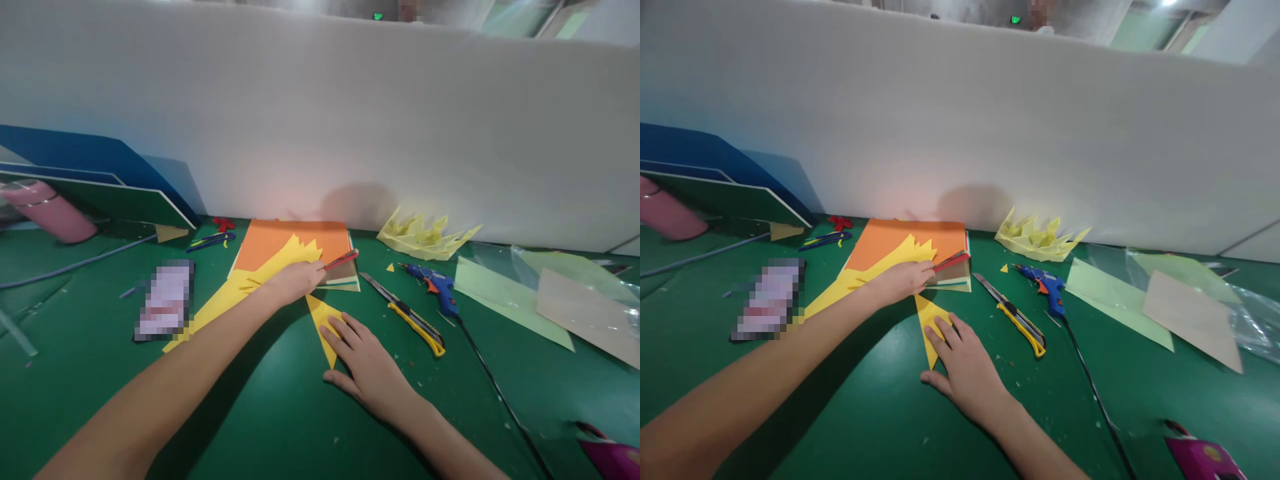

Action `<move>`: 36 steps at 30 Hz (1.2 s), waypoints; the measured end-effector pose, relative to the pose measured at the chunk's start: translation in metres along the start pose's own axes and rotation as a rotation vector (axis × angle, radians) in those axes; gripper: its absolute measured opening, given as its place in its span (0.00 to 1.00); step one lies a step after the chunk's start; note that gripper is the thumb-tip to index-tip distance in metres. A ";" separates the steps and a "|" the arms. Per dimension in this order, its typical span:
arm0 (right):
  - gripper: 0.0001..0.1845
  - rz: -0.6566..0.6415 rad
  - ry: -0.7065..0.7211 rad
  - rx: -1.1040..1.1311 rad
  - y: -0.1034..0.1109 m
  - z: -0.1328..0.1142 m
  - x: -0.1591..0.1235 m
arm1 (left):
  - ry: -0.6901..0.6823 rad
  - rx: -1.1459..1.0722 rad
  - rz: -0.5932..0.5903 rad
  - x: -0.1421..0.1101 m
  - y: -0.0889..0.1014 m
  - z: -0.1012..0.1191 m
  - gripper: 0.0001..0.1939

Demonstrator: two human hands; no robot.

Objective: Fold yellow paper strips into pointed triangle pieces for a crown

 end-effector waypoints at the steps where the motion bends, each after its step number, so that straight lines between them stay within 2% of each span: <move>1: 0.36 0.002 -0.002 0.001 0.001 0.000 0.000 | -0.016 0.021 -0.017 -0.001 -0.001 0.003 0.09; 9: 0.35 0.030 -0.003 -0.001 -0.001 0.000 0.000 | -0.080 0.128 -0.086 -0.012 0.006 0.017 0.14; 13: 0.36 0.014 -0.002 0.005 -0.003 0.001 -0.001 | -0.078 0.134 -0.085 -0.013 0.004 0.012 0.12; 17: 0.35 0.016 0.005 0.014 -0.001 0.001 -0.001 | -0.054 0.116 -0.070 -0.014 0.000 0.007 0.16; 22: 0.37 -0.047 -0.004 0.003 -0.001 -0.001 0.001 | -0.048 0.085 -0.062 -0.014 0.001 0.005 0.14; 29: 0.36 -0.018 0.000 -0.002 0.002 0.000 0.000 | -0.049 0.066 -0.075 -0.006 0.006 -0.001 0.13; 36: 0.36 0.035 -0.004 -0.003 -0.003 0.001 -0.002 | -0.009 0.116 -0.076 -0.004 0.005 0.003 0.14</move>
Point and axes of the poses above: each hand's wrist, its own x-axis towards the middle knuckle, its own y-axis out of the back of the hand, z = x × y, the point moved 8 cm from there along x, towards the middle knuckle, and after that the axes turned 11 degrees about y, right-handed, at the moved point
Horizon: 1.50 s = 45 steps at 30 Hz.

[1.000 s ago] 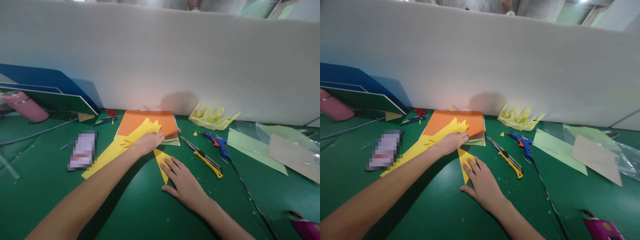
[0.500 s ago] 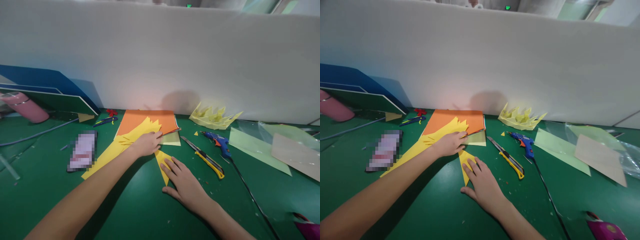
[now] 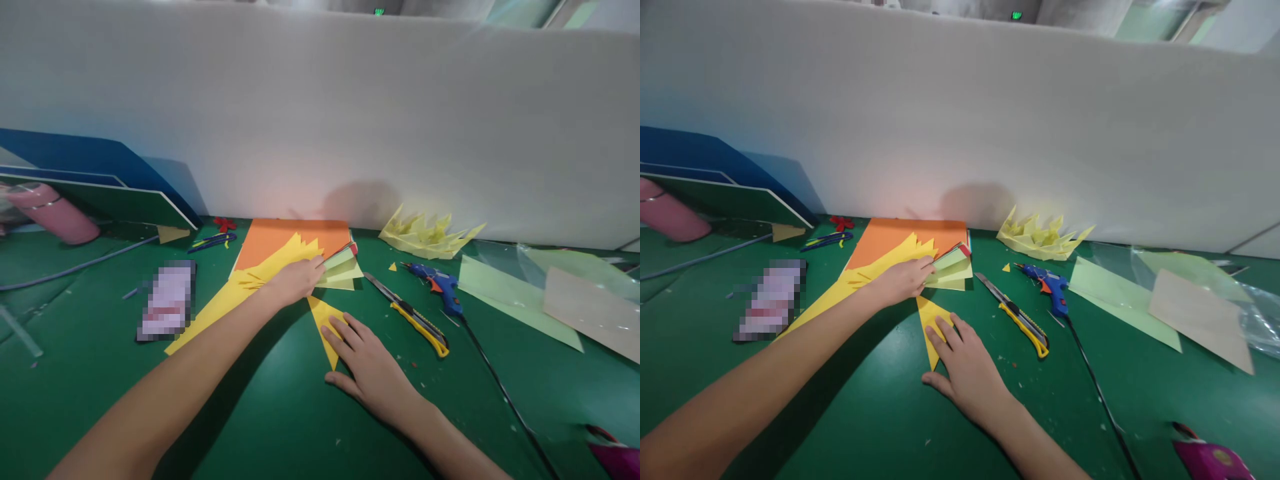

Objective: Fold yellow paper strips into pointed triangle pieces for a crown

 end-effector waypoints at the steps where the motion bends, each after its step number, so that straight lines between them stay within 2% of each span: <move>1: 0.36 0.001 0.000 -0.001 -0.001 0.000 0.000 | 0.005 0.003 0.003 -0.001 0.000 0.001 0.14; 10: 0.36 -0.039 0.006 -0.034 0.003 -0.002 0.003 | -0.041 -0.013 0.014 -0.010 -0.003 0.007 0.10; 20: 0.37 -0.067 0.004 -0.006 0.002 -0.003 0.003 | -0.069 -0.085 -0.028 -0.006 -0.003 -0.007 0.11; 23: 0.37 -0.033 0.010 -0.005 0.001 -0.002 0.002 | -0.072 -0.105 -0.044 -0.002 -0.002 -0.013 0.15; 26: 0.36 0.015 0.018 -0.005 0.001 -0.001 0.000 | -0.067 -0.122 -0.044 0.000 -0.002 -0.015 0.14; 36: 0.35 -0.002 0.010 -0.025 0.003 -0.002 0.001 | -0.018 -0.202 0.017 -0.002 -0.002 -0.020 0.15; 45: 0.35 0.010 0.002 -0.031 0.003 0.000 0.003 | 0.082 -0.336 0.124 -0.001 0.006 -0.037 0.21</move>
Point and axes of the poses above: each hand's wrist, its own x-axis towards the middle knuckle, its own y-axis out of the back of the hand, z = x × y, the point moved 8 cm from there along x, towards the middle knuckle, and after that the axes turned 11 degrees about y, right-handed, at the moved point
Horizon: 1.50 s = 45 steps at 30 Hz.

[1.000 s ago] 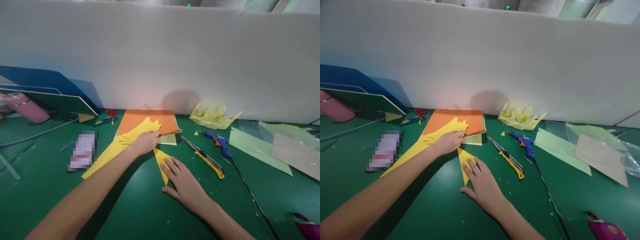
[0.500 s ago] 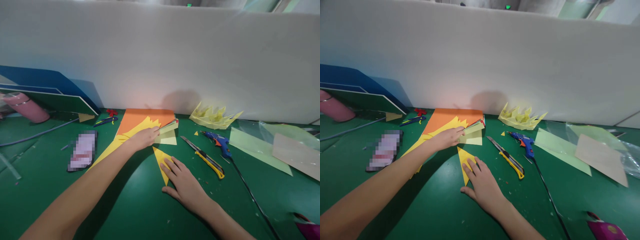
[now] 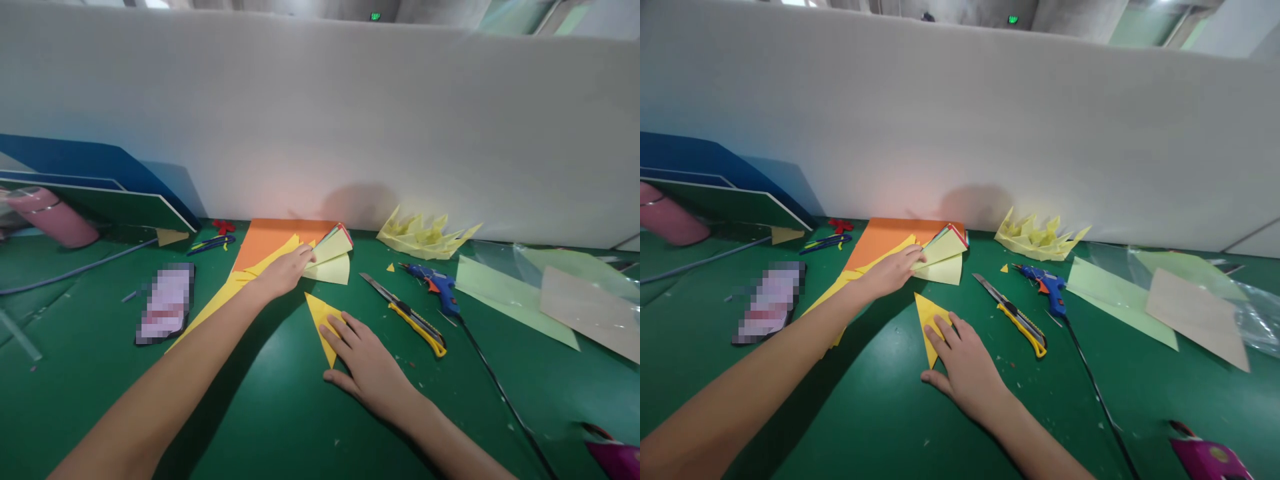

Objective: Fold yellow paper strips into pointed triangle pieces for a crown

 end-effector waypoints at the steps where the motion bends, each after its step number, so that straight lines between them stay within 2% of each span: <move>1: 0.35 -0.004 -0.002 -0.003 0.000 0.001 0.001 | 0.007 -0.014 0.011 0.000 0.002 -0.002 0.21; 5: 0.34 -0.019 -0.012 -0.005 0.002 0.011 0.011 | 0.021 -0.058 0.039 0.000 0.008 -0.006 0.20; 9: 0.33 -0.020 -0.020 -0.001 0.003 0.023 0.023 | 0.001 -0.085 0.026 -0.002 0.007 0.000 0.20; 16: 0.29 0.068 -0.002 0.019 0.007 0.030 0.025 | -0.103 -0.105 -0.101 -0.023 -0.016 0.025 0.12; 22: 0.25 0.040 0.020 -0.016 0.013 0.027 0.025 | -0.087 -0.143 -0.068 -0.037 -0.030 0.022 0.16; 28: 0.22 0.031 0.015 -0.027 0.017 0.031 0.027 | -0.043 -0.165 -0.010 -0.052 -0.025 0.029 0.19; 32: 0.18 0.099 0.027 0.045 0.026 0.036 0.031 | 0.058 -0.234 0.115 -0.074 -0.007 0.042 0.20; 36: 0.20 0.172 0.012 0.014 0.032 0.038 0.048 | 0.145 -0.428 0.111 -0.104 -0.001 0.060 0.16; 42: 0.31 0.129 0.062 -0.012 0.019 0.027 0.089 | 0.411 -0.825 0.051 -0.138 -0.016 0.060 0.13; 45: 0.23 0.118 0.090 0.017 0.015 0.024 0.102 | 0.583 -1.068 0.049 -0.143 -0.030 0.047 0.11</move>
Point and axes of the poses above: each hand's wrist, its own x-axis towards the middle knuckle, its own y-axis out of the back of the hand, z = x × y, the point moved 8 cm from there along x, towards the middle knuckle, and after that the axes turned 11 degrees about y, right-handed, at the moved point
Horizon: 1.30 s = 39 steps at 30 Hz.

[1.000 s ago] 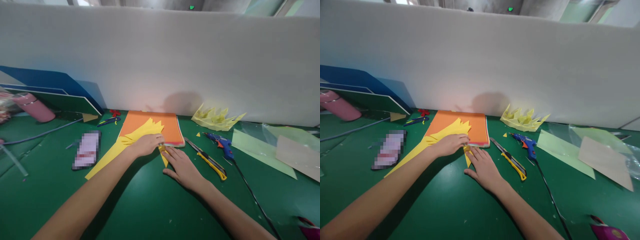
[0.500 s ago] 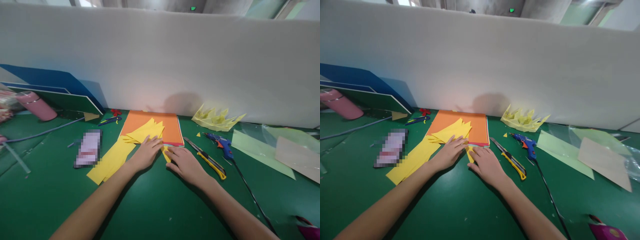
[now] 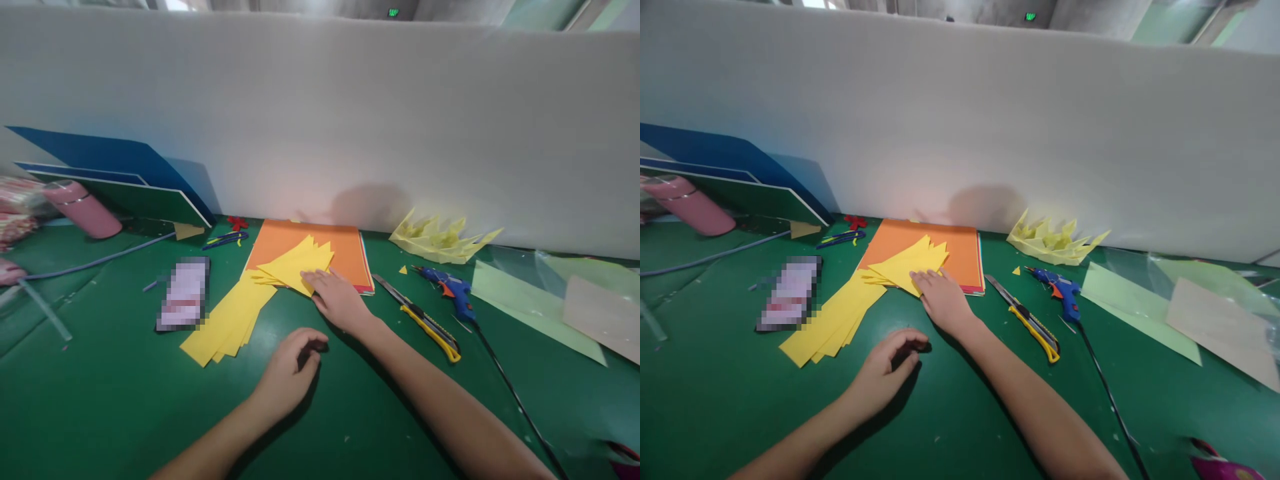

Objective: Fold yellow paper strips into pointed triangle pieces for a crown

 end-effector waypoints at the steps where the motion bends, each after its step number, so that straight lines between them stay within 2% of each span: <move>1: 0.19 0.000 0.008 0.008 -0.001 0.000 0.002 | 0.060 -0.096 0.010 0.003 0.002 -0.006 0.10; 4: 0.13 0.024 0.014 0.017 0.003 0.000 0.002 | 0.201 -0.329 -0.002 0.010 0.006 -0.018 0.10; 8: 0.15 0.131 -0.011 0.015 0.025 -0.006 -0.016 | 0.255 -0.558 0.044 0.013 0.014 -0.020 0.24; 10: 0.16 0.313 -0.006 0.042 0.047 -0.019 -0.034 | 0.250 -0.669 0.039 0.012 0.017 -0.015 0.30; 12: 0.16 0.421 0.058 0.086 0.060 -0.042 -0.053 | 0.240 -0.772 -0.006 0.010 0.016 -0.009 0.33; 15: 0.16 0.430 0.107 0.241 0.058 -0.072 -0.072 | 0.285 -0.877 0.001 0.004 0.017 -0.005 0.37; 18: 0.19 0.429 0.057 0.468 0.046 -0.077 -0.080 | 0.365 -0.866 0.016 -0.001 0.016 -0.008 0.33; 21: 0.27 0.451 0.003 0.450 0.040 -0.059 -0.083 | 0.458 -0.867 0.024 0.000 0.017 -0.013 0.23; 23: 0.24 0.366 -0.058 0.308 0.034 -0.042 -0.081 | 0.498 -0.867 0.063 0.003 0.023 -0.016 0.18; 26: 0.19 0.119 -0.076 0.134 0.016 -0.027 -0.077 | 0.546 -0.873 0.090 0.007 0.030 -0.020 0.13; 28: 0.20 0.006 -0.085 0.099 0.005 -0.022 -0.077 | 0.573 -0.889 0.086 0.009 0.032 -0.023 0.11; 30: 0.26 -0.052 -0.094 0.089 -0.002 -0.020 -0.078 | 0.586 -0.902 0.073 0.009 0.031 -0.025 0.10; 33: 0.31 -0.048 -0.123 0.067 -0.003 -0.016 -0.081 | 0.586 -0.916 0.047 0.010 0.030 -0.027 0.09; 39: 0.27 0.071 -0.151 0.026 0.011 -0.009 -0.085 | 0.583 -0.967 0.018 0.012 0.028 -0.024 0.12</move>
Point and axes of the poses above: each hand's wrist, its own x-axis towards the middle knuckle, its own y-axis out of the back of the hand, z = x × y, the point moved 8 cm from there along x, towards the middle knuckle, and after that the axes turned 11 degrees about y, right-handed, at the moved point
